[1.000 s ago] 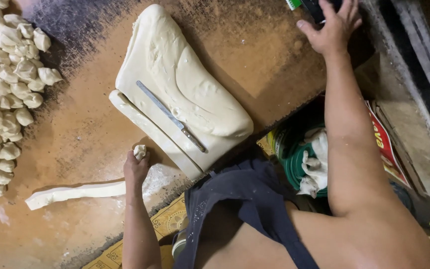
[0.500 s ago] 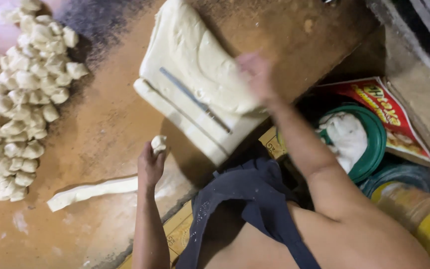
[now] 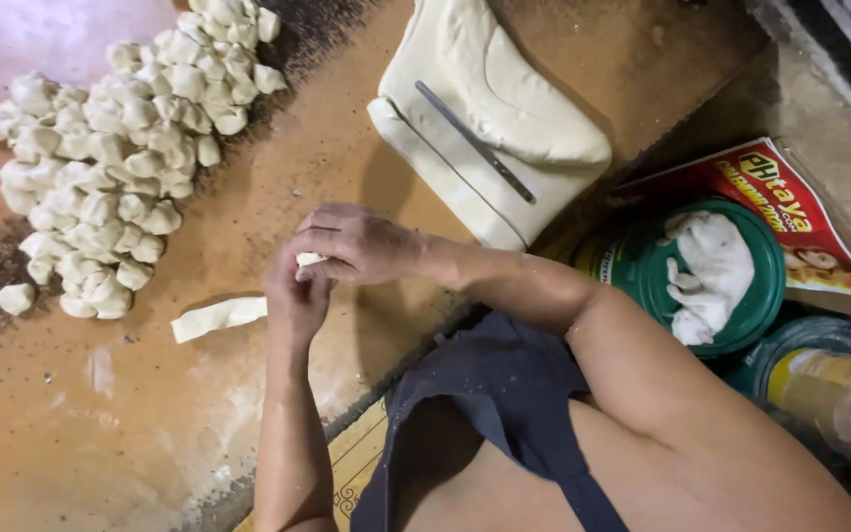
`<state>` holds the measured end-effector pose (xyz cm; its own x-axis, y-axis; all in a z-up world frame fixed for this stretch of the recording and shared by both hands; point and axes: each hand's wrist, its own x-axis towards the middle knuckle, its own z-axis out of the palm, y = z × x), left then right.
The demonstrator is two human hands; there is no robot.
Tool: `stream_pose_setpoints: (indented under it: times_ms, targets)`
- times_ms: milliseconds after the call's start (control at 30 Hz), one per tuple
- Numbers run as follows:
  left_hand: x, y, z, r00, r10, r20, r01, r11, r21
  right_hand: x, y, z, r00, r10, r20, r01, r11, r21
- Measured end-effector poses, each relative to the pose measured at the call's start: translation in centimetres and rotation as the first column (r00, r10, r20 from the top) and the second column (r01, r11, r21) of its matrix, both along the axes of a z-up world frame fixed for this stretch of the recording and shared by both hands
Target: The person is portioning a large mass of dough into small, uniform balls by rapidly tearing them from a long strip and piling them up on a floured table.
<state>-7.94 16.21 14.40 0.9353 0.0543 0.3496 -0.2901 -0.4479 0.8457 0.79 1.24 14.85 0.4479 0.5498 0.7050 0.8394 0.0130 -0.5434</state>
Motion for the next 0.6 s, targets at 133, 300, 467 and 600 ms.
stream_pose_setpoints:
  times_ms: [133, 300, 467, 600]
  targets:
    - [-0.2, 2.8, -6.6, 0.999, 0.043, -0.019, -0.046, 0.983, -0.176, -0.4, 2.8, -2.8, 1.000, -0.013, -0.009, 0.013, 0.999, 0.043]
    - [-2.9, 3.9, -12.8, 0.996, 0.013, -0.093, 0.023, 0.923, 0.384, 2.3, 2.5, -9.9, 0.968, -0.176, -0.177, 0.125, 0.956, -0.264]
    - [-3.2, 3.2, -5.8, 0.997, -0.057, -0.058, 0.060, 0.997, 0.045, 3.3, 1.8, -9.1, 0.888, -0.235, -0.395, -0.039, 0.818, -0.574]
    - [-1.9, 3.6, -4.2, 0.986, 0.047, -0.158, -0.013, 0.977, 0.213, 0.4, 4.6, -9.0, 0.960, 0.259, -0.103, -0.264, 0.964, -0.036]
